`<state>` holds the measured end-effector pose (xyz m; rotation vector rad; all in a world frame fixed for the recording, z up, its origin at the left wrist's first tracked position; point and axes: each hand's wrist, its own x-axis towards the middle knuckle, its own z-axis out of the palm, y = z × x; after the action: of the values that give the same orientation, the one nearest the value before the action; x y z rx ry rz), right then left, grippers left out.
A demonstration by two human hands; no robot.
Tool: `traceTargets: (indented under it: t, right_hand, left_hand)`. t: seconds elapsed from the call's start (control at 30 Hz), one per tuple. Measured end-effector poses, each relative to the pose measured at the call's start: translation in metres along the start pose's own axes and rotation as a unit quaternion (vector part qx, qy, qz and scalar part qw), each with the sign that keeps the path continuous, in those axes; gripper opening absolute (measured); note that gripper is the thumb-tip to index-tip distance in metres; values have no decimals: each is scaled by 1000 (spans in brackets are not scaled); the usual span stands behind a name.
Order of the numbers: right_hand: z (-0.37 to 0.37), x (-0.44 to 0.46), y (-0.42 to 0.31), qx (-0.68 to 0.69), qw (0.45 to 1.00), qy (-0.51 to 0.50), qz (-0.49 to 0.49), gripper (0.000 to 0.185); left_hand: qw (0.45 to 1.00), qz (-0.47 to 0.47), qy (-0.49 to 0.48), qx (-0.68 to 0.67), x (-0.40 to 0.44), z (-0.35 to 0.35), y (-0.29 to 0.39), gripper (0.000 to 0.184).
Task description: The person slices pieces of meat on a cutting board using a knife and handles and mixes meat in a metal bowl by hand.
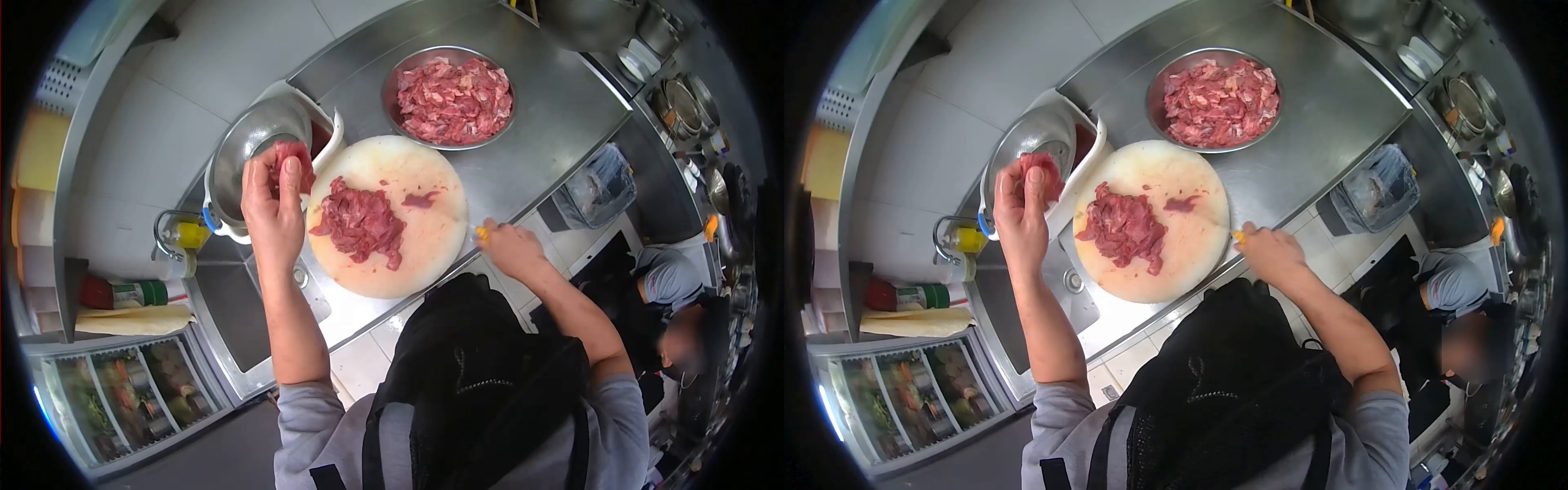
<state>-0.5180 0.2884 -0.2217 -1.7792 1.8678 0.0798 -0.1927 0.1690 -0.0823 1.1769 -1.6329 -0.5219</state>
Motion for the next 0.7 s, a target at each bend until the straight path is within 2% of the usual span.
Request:
traceTargets:
  t: [0.03,0.17,0.23,0.3,0.37,0.5,0.6,0.63,0.67,0.7]
  right_hand:
    - [7,4,3,-1,999,10,-46,47]
    - [-24,5,11,94,994,47,-26,46]
    - [-35,3,35,101,992,78,-4,45]
    - [-38,-7,57,121,989,83,0,45]
    - [-36,-16,81,136,986,97,4,46]
    - [-16,-33,119,224,967,120,7,46]
    - [-14,-47,137,257,958,122,21,46]
    - [-15,-48,143,266,955,132,24,45]
    - [-17,-47,149,262,955,134,21,45]
    - [-18,-47,154,274,950,144,25,43]
  left_hand:
    - [998,26,10,53,8,7,6,28]
    - [997,21,-15,73,43,34,5,34]
    - [998,33,-34,50,65,57,-3,36]
    - [997,-4,-62,-43,85,88,5,37]
    - [997,24,-62,-25,106,115,1,36]
    - [996,24,-65,-50,137,166,-3,28]
    - [997,49,-55,-21,138,208,-33,16]
    - [995,69,-41,60,133,225,-58,16]
    - [991,57,-75,92,116,242,-64,15]
    - [968,132,-134,168,100,259,-86,20]
